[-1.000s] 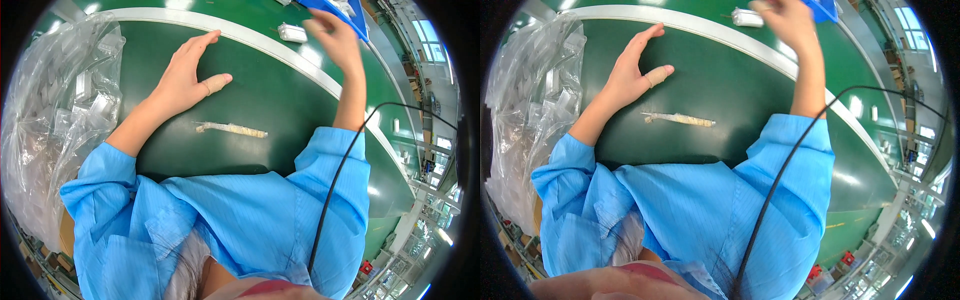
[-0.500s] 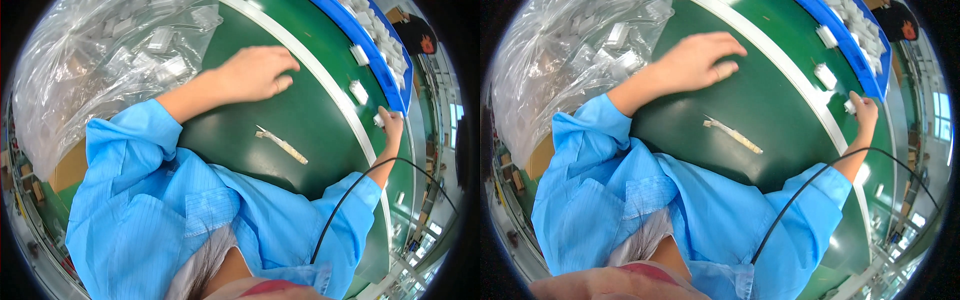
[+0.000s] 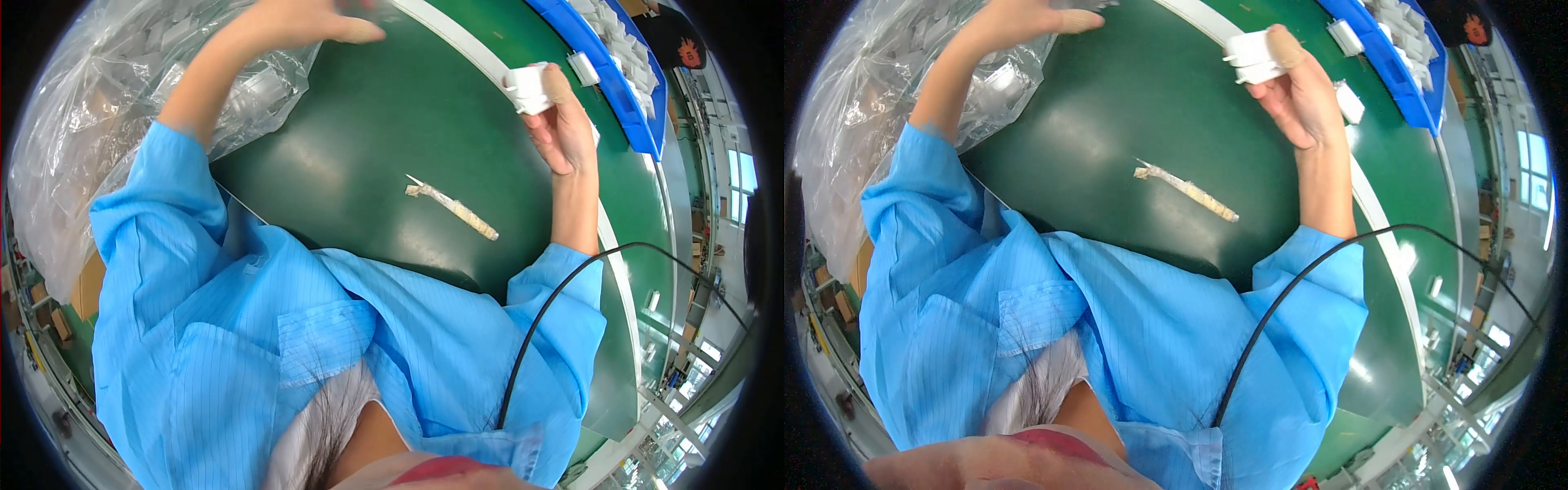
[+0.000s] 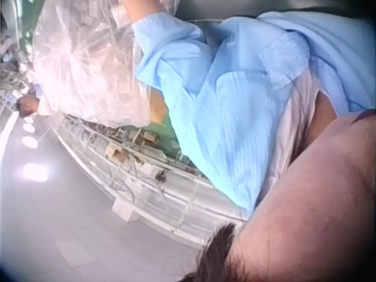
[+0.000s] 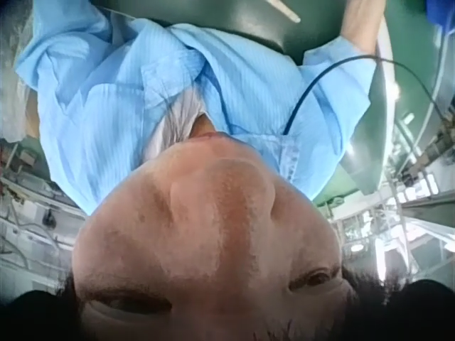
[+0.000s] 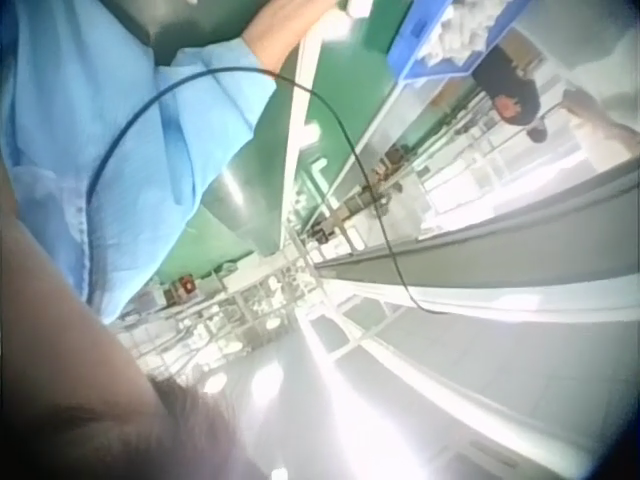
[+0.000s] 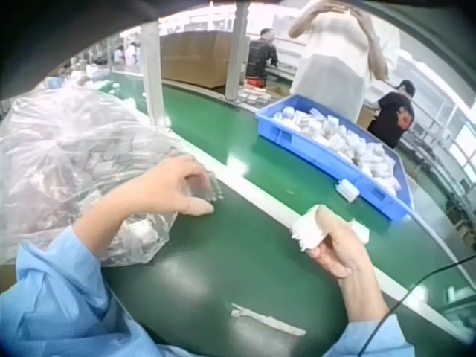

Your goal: The person assembles small rectangular parts by hand, likely for electronic or mechanical components.

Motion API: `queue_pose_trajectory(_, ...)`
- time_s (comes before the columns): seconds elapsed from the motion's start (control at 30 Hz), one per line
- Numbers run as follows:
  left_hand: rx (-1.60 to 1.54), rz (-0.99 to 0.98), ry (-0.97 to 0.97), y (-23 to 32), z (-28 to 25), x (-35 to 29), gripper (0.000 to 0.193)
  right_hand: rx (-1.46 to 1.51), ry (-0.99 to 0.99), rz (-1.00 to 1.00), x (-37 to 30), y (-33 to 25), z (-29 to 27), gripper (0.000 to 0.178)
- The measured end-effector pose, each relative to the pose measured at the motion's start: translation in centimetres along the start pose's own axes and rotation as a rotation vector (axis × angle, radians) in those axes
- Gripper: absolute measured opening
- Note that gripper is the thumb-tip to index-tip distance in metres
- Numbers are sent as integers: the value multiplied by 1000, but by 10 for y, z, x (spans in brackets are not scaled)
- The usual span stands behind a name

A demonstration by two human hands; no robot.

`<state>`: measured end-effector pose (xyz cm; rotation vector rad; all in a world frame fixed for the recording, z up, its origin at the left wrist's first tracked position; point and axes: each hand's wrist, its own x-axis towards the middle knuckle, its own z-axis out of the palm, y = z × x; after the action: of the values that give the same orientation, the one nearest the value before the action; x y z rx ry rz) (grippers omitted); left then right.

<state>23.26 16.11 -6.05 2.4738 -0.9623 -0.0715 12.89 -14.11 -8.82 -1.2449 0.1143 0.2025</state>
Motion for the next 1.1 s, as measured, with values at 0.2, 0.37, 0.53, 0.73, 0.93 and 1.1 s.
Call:
queue_pose_trajectory(0.2,-514,158,74,75,37,0,37,-284,58,-244,-1,-3,3,37)
queue_pose_trajectory(0.37,-333,577,403,65,79,3,34,-451,131,-276,-12,-7,7,30)
queue_pose_trajectory(0.53,-557,309,91,49,92,8,34,-765,108,-328,-18,-9,28,31)
queue_pose_trajectory(0.73,-680,336,-11,50,93,4,37,-789,-1,-284,-17,-12,22,29)
queue_pose_trajectory(0.93,-916,305,-159,55,96,6,37,-612,-9,-131,-14,-13,10,31)
queue_pose_trajectory(1.1,-771,171,-302,72,78,5,34,-540,168,177,-27,-30,32,62)
